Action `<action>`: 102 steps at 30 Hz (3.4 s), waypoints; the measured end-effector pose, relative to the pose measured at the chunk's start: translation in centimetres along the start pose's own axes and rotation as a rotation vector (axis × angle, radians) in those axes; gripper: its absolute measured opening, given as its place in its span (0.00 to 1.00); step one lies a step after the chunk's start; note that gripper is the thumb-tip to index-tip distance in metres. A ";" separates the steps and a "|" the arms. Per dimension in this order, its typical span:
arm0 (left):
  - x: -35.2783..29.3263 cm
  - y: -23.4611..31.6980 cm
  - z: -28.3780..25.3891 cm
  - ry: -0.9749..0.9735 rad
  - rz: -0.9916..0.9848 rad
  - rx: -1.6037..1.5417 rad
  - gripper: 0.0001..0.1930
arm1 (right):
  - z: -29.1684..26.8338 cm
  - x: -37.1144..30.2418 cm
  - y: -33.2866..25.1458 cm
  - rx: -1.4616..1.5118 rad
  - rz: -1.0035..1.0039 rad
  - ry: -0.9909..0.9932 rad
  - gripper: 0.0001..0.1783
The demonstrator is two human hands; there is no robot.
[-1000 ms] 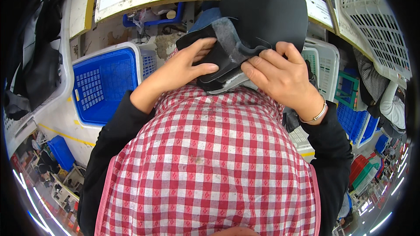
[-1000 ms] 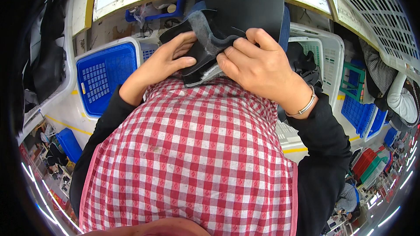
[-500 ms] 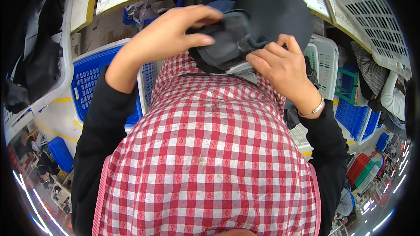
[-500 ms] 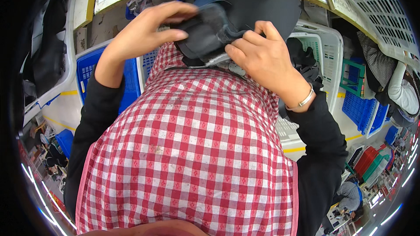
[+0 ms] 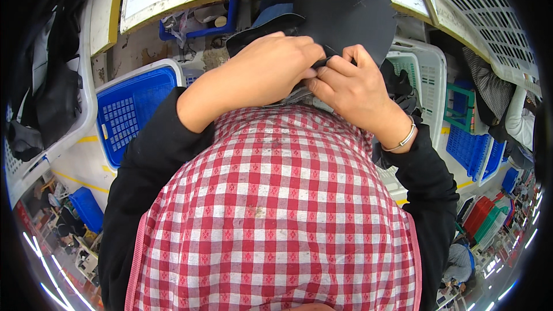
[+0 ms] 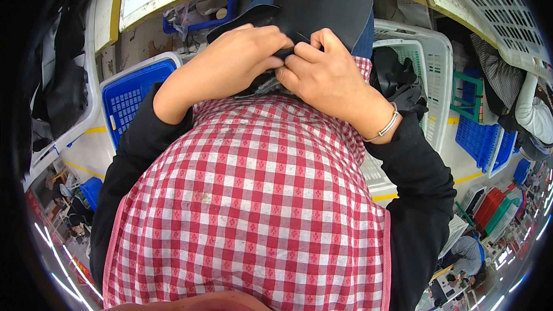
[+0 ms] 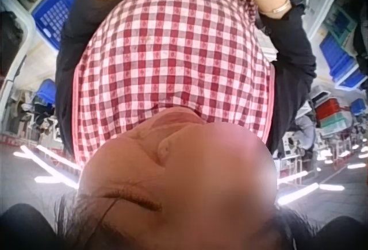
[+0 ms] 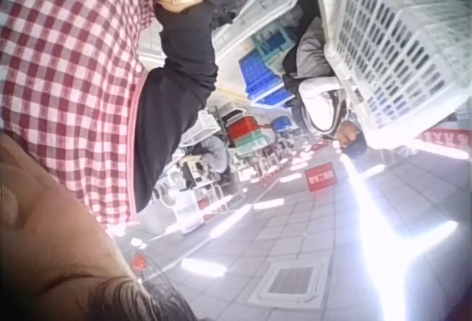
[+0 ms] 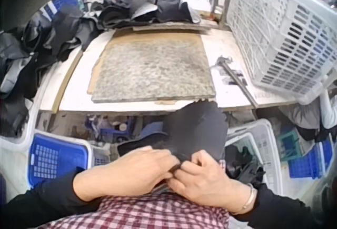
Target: The person assembles black shoe components by hand, folding and tucking edges to form a shoe-like shape. They then use a pen to mark or trace outlines on several similar parts laid on the table, handling each piece one at a time.
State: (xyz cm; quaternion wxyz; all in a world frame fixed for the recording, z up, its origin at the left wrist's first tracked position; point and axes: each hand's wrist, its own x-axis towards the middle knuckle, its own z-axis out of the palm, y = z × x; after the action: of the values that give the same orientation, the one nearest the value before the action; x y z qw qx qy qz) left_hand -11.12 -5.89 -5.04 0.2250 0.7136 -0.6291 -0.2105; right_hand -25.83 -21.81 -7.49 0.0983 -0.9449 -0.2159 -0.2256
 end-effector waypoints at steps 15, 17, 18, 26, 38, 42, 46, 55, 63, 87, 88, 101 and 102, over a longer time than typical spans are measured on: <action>-5.4 -7.9 1.7 -0.292 -0.442 -1.016 0.15 | 1.3 -1.8 0.3 0.250 0.172 -0.045 0.11; -4.3 -6.7 -0.3 -0.260 -0.261 -0.666 0.19 | 1.0 -1.3 0.2 0.216 0.144 -0.094 0.08; -3.7 -6.0 -0.9 -0.202 -0.216 -0.445 0.21 | 0.9 -0.9 -0.1 0.202 0.126 -0.112 0.07; 0.1 -3.0 2.7 0.107 -0.051 -0.188 0.09 | 1.1 1.1 -1.7 0.198 0.326 -0.215 0.07; 0.1 -5.5 3.8 -0.148 -0.376 -0.926 0.11 | 2.6 -4.3 1.8 1.304 1.155 -0.135 0.13; 0.9 -5.1 3.7 -0.124 -0.392 -1.008 0.12 | 2.5 -4.3 1.6 1.336 1.234 -0.084 0.13; 0.9 -4.5 3.9 -0.105 -0.443 -1.043 0.14 | 2.7 -4.2 2.1 1.362 1.214 -0.065 0.12; 1.0 -4.6 3.6 -0.123 -0.363 -0.979 0.16 | 3.3 -3.8 1.0 1.213 1.218 0.041 0.13; 1.0 -4.7 3.5 -0.139 -0.346 -0.904 0.16 | 2.9 -3.3 0.7 1.184 1.241 0.053 0.13; 1.6 -4.3 2.9 -0.149 -0.303 -0.739 0.11 | 4.2 -4.2 0.0 1.173 1.281 0.011 0.14; 1.5 -4.3 3.2 -0.120 -0.373 -0.714 0.11 | 4.0 -4.3 0.3 1.252 1.294 0.015 0.14; 1.9 -1.1 -6.2 0.123 -0.189 -0.357 0.06 | 1.5 2.9 2.7 0.596 0.619 0.184 0.13; 1.8 -1.0 -7.9 0.144 -0.110 -0.374 0.05 | 1.2 3.6 1.9 0.695 0.625 0.247 0.13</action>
State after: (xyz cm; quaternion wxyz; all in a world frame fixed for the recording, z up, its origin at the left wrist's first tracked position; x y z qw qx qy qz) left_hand -5.51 -7.11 0.77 0.3860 0.7058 -0.5217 -0.2840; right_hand -21.59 -21.78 -7.03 0.4962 -0.8418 0.0290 -0.2105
